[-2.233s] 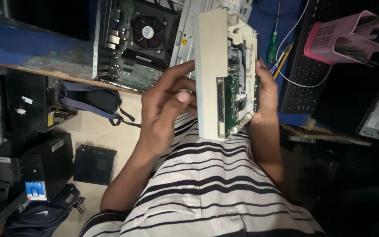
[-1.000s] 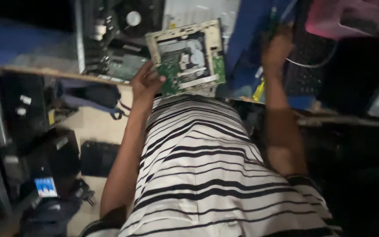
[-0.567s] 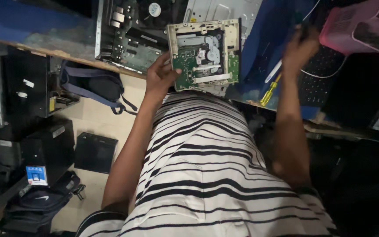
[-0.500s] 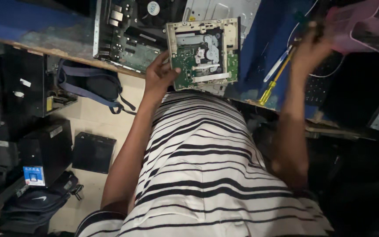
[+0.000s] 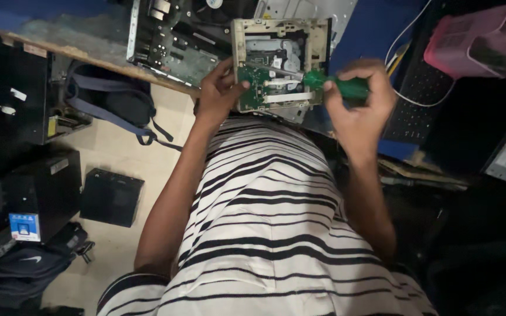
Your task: The person disassembles a computer optical drive, removes the circuit board, and uses a screwdriver to adjust internal components. They repeatedly reassemble and disassemble the drive, inspecting the board and mechanical parts throughout the process.
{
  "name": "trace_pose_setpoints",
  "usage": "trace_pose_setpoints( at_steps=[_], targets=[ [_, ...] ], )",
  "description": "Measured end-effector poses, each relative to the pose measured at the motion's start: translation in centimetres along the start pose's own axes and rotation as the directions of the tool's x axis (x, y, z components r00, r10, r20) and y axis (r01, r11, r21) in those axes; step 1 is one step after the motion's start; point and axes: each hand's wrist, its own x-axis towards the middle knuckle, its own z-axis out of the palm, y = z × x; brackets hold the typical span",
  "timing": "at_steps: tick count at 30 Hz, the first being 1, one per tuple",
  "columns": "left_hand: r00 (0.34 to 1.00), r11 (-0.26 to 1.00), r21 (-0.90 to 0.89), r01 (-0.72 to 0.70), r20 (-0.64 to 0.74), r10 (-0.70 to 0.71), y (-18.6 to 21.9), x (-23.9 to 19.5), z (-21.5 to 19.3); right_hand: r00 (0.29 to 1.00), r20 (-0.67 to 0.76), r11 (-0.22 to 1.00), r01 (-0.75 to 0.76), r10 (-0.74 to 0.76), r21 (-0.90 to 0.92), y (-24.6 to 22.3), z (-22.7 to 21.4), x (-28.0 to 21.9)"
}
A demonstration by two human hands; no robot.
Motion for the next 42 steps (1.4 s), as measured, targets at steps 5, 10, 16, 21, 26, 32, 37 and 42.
trace_pose_setpoints(
  at_steps=[5, 10, 16, 21, 26, 32, 37, 42],
  targets=[
    [1.000, 0.998, 0.060, -0.010, -0.011, 0.011, 0.0, 0.2, 0.1, 0.997, 0.021, 0.995, 0.075, -0.074, -0.066, 0.1, 0.2, 0.4],
    [0.998, 0.999, 0.012, -0.051, 0.030, 0.051, 0.1, 0.3, 0.2, 1.000, 0.011, 0.999, 0.015, -0.015, -0.029, 0.2, 0.1, 0.5],
    [0.999, 0.999, 0.015, -0.031, 0.028, 0.031, 0.8, -0.1, 0.4, 0.998, -0.009, 0.996, 0.055, -0.055, -0.068, 2.8, 0.1, -0.2],
    [0.999, 0.997, 0.071, -0.044, 0.006, 0.044, 0.9, -0.2, 0.6, 0.942, -0.315, 0.993, -0.109, 0.114, 0.034, 10.7, -3.4, -1.3],
    [1.000, 0.998, 0.057, -0.018, 0.024, 0.017, 1.3, -0.1, 0.4, 0.906, -0.418, 0.970, -0.160, 0.069, -0.185, 20.8, -5.1, -1.4],
    [0.999, 0.999, 0.048, 0.000, 0.036, -0.001, 1.6, 0.0, 0.4, 0.960, -0.279, 0.938, -0.100, 0.004, -0.332, 23.8, -1.3, -2.9],
    [0.999, 1.000, 0.026, -0.010, 0.036, 0.009, 1.4, -0.1, 0.2, 0.995, -0.091, 0.857, -0.080, 0.038, -0.509, 21.4, 3.3, -4.1],
    [1.000, 0.999, 0.047, 0.020, 0.005, -0.020, 1.0, 0.1, 0.0, 0.967, -0.147, 0.862, -0.254, 0.210, -0.439, 19.9, 4.6, -7.5]
  ],
)
